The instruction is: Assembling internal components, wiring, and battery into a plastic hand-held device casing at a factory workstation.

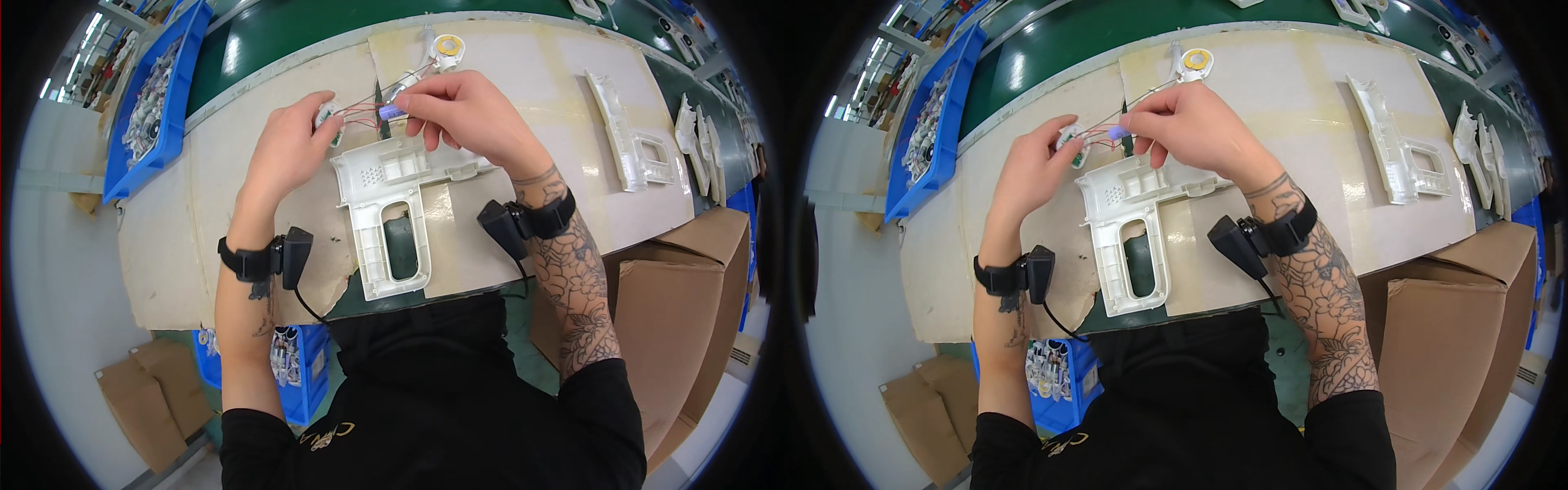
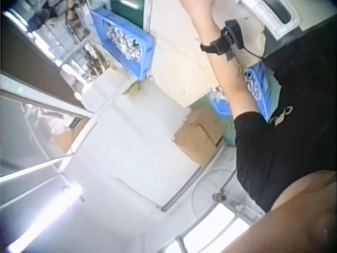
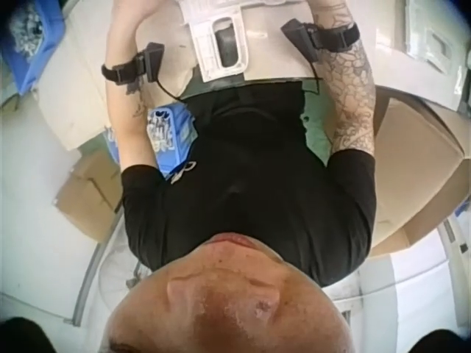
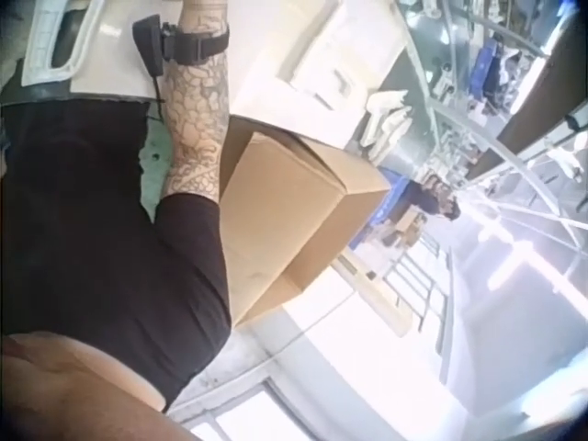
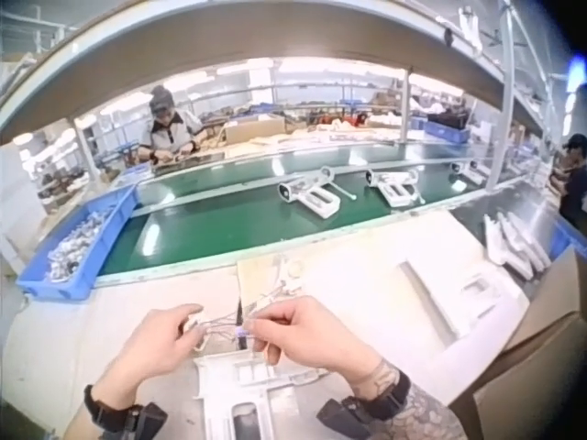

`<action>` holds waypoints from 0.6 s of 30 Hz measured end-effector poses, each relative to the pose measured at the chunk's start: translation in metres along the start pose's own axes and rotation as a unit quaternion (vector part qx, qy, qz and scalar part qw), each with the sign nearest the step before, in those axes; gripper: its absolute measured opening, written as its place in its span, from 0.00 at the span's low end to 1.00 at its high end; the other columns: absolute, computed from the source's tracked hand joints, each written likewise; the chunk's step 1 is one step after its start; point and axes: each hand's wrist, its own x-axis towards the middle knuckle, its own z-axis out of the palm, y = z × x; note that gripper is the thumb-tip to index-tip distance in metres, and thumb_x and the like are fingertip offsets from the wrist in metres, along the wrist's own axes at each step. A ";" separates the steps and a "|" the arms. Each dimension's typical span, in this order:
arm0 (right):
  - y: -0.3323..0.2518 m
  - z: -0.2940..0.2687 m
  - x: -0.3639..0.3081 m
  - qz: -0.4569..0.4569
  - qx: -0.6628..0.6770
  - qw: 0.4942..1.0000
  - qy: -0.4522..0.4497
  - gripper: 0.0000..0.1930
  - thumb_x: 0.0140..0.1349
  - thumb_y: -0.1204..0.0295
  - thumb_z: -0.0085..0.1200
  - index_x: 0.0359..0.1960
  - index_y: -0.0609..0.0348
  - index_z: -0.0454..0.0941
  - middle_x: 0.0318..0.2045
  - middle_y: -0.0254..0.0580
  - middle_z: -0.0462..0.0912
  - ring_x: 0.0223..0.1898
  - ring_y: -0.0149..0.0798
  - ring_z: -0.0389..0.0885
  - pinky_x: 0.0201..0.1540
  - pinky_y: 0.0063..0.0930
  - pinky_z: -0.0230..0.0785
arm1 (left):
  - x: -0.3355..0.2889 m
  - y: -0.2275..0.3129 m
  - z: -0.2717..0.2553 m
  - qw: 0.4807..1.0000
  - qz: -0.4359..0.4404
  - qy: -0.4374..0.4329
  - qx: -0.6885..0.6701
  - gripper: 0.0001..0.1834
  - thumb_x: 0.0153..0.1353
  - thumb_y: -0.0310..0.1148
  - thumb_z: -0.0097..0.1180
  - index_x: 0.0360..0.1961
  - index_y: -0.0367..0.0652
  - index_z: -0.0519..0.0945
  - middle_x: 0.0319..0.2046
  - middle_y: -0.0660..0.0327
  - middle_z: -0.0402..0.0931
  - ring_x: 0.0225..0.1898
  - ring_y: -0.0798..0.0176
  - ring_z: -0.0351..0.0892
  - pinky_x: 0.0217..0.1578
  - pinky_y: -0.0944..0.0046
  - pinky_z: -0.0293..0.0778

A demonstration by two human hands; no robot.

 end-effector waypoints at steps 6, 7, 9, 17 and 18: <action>0.015 0.032 -0.045 -0.128 -0.046 0.991 -0.010 0.11 0.66 0.66 0.62 0.41 0.62 0.88 0.26 0.43 0.86 0.24 0.37 0.84 0.31 0.31 0.75 | -0.053 0.024 0.004 0.991 0.039 0.090 0.093 0.23 0.66 0.33 0.63 0.61 0.35 0.79 0.25 0.47 0.80 0.24 0.51 0.78 0.31 0.57 0.75; 0.018 0.039 -0.053 -0.127 -0.043 0.991 -0.012 0.11 0.66 0.66 0.62 0.41 0.62 0.88 0.26 0.43 0.86 0.24 0.37 0.84 0.31 0.31 0.75 | -0.063 0.023 0.010 0.989 0.036 0.100 0.102 0.24 0.67 0.32 0.63 0.62 0.36 0.79 0.25 0.47 0.80 0.23 0.51 0.78 0.30 0.57 0.75; 0.024 0.053 -0.068 -0.222 -0.159 0.962 0.003 0.09 0.65 0.68 0.63 0.40 0.59 0.86 0.26 0.45 0.85 0.26 0.46 0.84 0.30 0.38 0.76 | -0.081 0.021 0.023 0.990 0.016 0.114 0.087 0.24 0.67 0.32 0.63 0.62 0.35 0.78 0.24 0.48 0.79 0.22 0.53 0.78 0.29 0.57 0.75; 0.044 0.077 -0.085 -0.270 -0.233 0.933 0.044 0.09 0.64 0.69 0.63 0.42 0.58 0.84 0.26 0.42 0.82 0.28 0.48 0.83 0.28 0.42 0.73 | -0.095 0.022 0.049 0.984 -0.032 0.168 0.043 0.25 0.67 0.31 0.63 0.64 0.33 0.77 0.23 0.51 0.78 0.20 0.62 0.78 0.25 0.61 0.73; 0.045 0.076 -0.085 -0.266 -0.235 0.934 0.041 0.11 0.61 0.71 0.65 0.44 0.58 0.84 0.26 0.42 0.83 0.28 0.48 0.83 0.29 0.41 0.73 | -0.095 0.019 0.051 0.984 -0.026 0.171 0.050 0.25 0.67 0.31 0.63 0.64 0.34 0.77 0.23 0.51 0.78 0.20 0.61 0.77 0.25 0.61 0.73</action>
